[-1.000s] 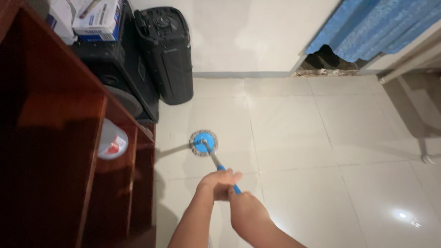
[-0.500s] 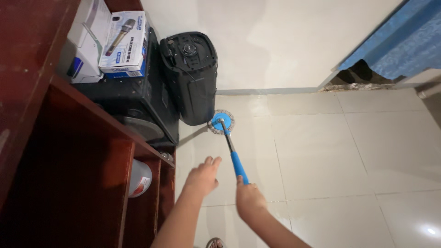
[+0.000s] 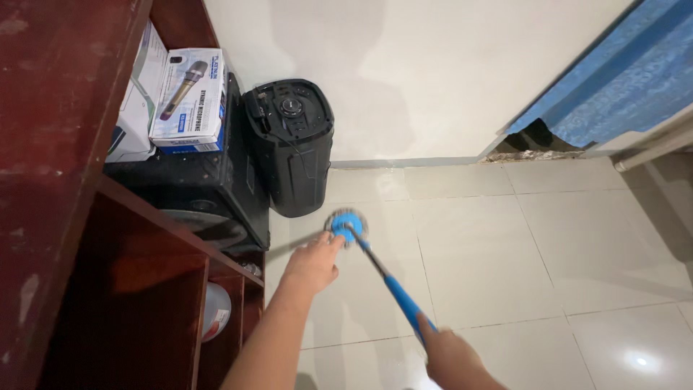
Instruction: The person mops the tiled floor using a blue spin mop, moving around a wooden bench, a white table, and a portable air cooler. They dip the mop into a blue bucket to wring it out and continue mopping different sections of the room.
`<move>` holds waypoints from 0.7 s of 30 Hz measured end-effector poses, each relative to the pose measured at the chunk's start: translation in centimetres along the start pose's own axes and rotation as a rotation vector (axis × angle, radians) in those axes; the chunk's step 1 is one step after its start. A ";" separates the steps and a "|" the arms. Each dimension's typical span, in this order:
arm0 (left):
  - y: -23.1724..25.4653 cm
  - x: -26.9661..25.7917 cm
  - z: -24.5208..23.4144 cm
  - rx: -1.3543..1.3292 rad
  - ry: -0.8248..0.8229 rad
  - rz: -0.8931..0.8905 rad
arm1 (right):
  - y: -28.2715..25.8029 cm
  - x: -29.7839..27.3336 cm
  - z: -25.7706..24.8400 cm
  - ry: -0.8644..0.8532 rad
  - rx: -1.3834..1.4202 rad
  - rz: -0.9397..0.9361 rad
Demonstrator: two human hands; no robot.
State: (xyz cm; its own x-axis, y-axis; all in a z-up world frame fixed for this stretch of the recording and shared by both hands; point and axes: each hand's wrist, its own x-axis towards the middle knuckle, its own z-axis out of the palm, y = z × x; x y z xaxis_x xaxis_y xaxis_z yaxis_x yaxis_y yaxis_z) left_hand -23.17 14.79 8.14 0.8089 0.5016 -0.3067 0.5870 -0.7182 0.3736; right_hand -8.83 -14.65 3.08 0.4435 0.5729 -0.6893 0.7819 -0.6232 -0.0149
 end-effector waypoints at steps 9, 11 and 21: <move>-1.6 -0.7 -3.0 0.072 -0.041 -0.115 | -0.9 13.2 -9.4 0.069 -0.061 -0.064; -1.4 -0.1 -3.2 0.084 0.005 -0.134 | 0.3 14.4 -10.7 0.053 -0.045 0.008; 3.6 2.4 -1.9 0.110 -0.139 -0.236 | 8.5 5.6 -10.7 -0.080 -0.072 -0.109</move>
State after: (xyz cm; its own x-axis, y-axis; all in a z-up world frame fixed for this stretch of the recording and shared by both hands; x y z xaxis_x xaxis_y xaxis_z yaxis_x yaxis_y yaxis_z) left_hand -19.09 14.34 10.45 0.6337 0.5956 -0.4936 0.7453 -0.6411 0.1831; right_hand 5.03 -11.06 6.84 0.3198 0.5891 -0.7420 0.8543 -0.5179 -0.0430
